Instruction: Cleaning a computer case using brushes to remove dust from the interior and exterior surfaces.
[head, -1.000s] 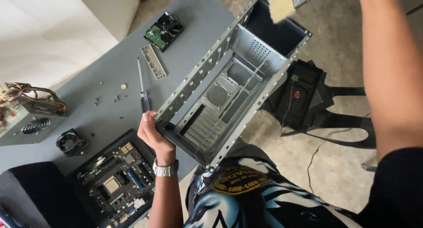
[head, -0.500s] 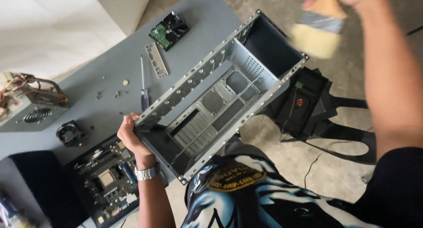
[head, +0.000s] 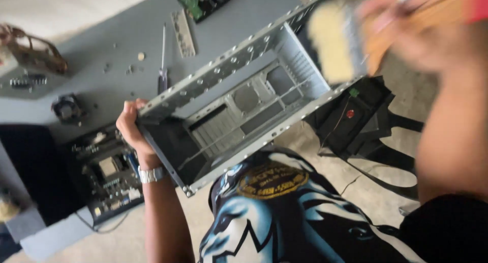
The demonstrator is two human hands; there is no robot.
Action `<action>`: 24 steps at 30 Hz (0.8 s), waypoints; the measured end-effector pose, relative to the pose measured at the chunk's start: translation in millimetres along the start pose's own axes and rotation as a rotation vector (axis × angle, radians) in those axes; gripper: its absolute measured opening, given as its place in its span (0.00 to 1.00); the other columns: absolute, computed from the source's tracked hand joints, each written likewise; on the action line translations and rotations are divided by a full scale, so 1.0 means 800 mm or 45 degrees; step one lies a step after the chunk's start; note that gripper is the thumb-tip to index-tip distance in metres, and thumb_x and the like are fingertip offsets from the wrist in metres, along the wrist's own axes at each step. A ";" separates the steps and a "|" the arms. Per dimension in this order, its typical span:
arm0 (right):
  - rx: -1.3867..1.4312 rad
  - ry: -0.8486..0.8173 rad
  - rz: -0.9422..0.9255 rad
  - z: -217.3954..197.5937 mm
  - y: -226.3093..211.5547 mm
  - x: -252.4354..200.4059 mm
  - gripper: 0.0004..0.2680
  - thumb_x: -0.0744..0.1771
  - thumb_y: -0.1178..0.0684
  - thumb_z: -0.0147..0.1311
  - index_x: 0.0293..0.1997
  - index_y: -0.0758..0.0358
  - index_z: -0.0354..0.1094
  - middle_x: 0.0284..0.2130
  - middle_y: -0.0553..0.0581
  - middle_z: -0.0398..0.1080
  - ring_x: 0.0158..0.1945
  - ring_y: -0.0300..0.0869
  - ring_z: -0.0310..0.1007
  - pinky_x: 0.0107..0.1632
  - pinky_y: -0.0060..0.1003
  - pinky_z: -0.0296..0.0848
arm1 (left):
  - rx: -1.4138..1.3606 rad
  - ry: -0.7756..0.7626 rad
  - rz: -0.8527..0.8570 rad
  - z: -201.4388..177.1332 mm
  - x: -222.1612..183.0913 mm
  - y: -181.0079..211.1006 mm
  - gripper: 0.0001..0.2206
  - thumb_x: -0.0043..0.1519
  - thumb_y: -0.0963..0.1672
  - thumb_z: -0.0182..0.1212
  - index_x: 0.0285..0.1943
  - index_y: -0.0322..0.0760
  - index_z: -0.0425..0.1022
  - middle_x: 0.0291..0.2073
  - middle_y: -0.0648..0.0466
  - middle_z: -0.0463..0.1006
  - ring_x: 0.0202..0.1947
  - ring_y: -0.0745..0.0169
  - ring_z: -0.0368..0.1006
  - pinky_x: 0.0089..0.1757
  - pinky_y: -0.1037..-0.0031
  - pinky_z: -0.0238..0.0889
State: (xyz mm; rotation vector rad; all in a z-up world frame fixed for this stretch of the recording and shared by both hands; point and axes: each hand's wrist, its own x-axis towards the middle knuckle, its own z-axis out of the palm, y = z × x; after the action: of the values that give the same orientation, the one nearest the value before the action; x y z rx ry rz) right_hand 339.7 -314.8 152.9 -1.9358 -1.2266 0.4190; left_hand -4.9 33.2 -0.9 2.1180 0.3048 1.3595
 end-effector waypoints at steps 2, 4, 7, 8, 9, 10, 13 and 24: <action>0.346 -0.254 0.129 0.058 -0.076 0.013 0.12 0.69 0.59 0.42 0.58 0.74 0.60 0.25 0.64 0.70 0.21 0.43 0.72 0.22 0.31 0.72 | 0.061 0.007 0.077 0.001 0.003 0.003 0.05 0.65 0.40 0.48 0.38 0.28 0.60 0.25 0.46 0.67 0.23 0.56 0.59 0.29 0.67 0.51; -1.174 -0.069 -0.672 0.109 -0.099 0.021 0.09 0.58 0.60 0.47 0.17 0.49 0.53 0.12 0.44 0.50 0.19 0.39 0.55 0.19 0.34 0.55 | -0.574 0.167 -0.835 0.005 0.000 0.006 0.17 0.64 0.48 0.39 0.26 0.37 0.67 0.24 0.55 0.69 0.26 0.68 0.62 0.34 0.76 0.55; -1.121 -0.281 -0.653 0.176 -0.088 0.032 0.04 0.63 0.58 0.51 0.26 0.55 0.65 0.17 0.44 0.67 0.16 0.31 0.62 0.14 0.24 0.54 | -0.163 0.006 -0.105 0.002 0.001 -0.002 0.10 0.68 0.39 0.38 0.32 0.28 0.57 0.23 0.49 0.62 0.22 0.62 0.54 0.28 0.69 0.46; -1.119 -0.294 -0.667 0.182 -0.090 0.041 0.04 0.63 0.58 0.51 0.26 0.55 0.65 0.17 0.44 0.67 0.16 0.31 0.62 0.14 0.24 0.54 | -0.154 0.018 -0.116 0.002 -0.001 -0.003 0.10 0.68 0.39 0.38 0.32 0.28 0.57 0.23 0.49 0.62 0.22 0.62 0.54 0.28 0.69 0.46; -1.082 -0.502 -0.435 0.188 -0.092 0.052 0.07 0.65 0.55 0.50 0.25 0.56 0.64 0.15 0.44 0.64 0.14 0.31 0.61 0.14 0.23 0.56 | -0.075 -0.005 -0.129 0.000 -0.003 -0.004 0.10 0.68 0.40 0.40 0.33 0.29 0.59 0.24 0.50 0.62 0.23 0.63 0.54 0.29 0.70 0.46; -1.040 -0.703 -0.197 0.195 -0.096 0.063 0.10 0.68 0.51 0.49 0.24 0.57 0.63 0.12 0.43 0.62 0.12 0.30 0.59 0.15 0.22 0.57 | 0.003 -0.028 -0.144 -0.002 -0.004 -0.005 0.10 0.68 0.41 0.42 0.34 0.29 0.62 0.24 0.52 0.62 0.23 0.63 0.53 0.29 0.71 0.46; -1.113 -0.371 -0.133 0.164 -0.109 0.059 0.09 0.64 0.46 0.42 0.24 0.51 0.63 0.22 0.50 0.71 0.26 0.50 0.70 0.25 0.45 0.64 | -0.155 -0.029 -0.196 -0.003 0.007 0.011 0.11 0.67 0.42 0.42 0.31 0.29 0.59 0.23 0.53 0.56 0.24 0.63 0.49 0.29 0.71 0.42; -0.346 -0.074 -0.272 0.186 -0.143 0.037 0.05 0.67 0.54 0.53 0.36 0.63 0.73 0.25 0.53 0.73 0.27 0.43 0.72 0.33 0.36 0.69 | -0.685 0.135 -0.895 0.003 0.009 0.015 0.18 0.63 0.49 0.48 0.24 0.35 0.70 0.16 0.58 0.60 0.20 0.72 0.52 0.28 0.78 0.45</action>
State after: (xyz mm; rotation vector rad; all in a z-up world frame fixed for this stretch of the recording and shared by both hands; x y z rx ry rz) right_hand 190.2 -198.2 149.5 -1.9992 -1.5778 0.2069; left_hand -1.3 26.4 11.2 1.3122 0.5843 0.9817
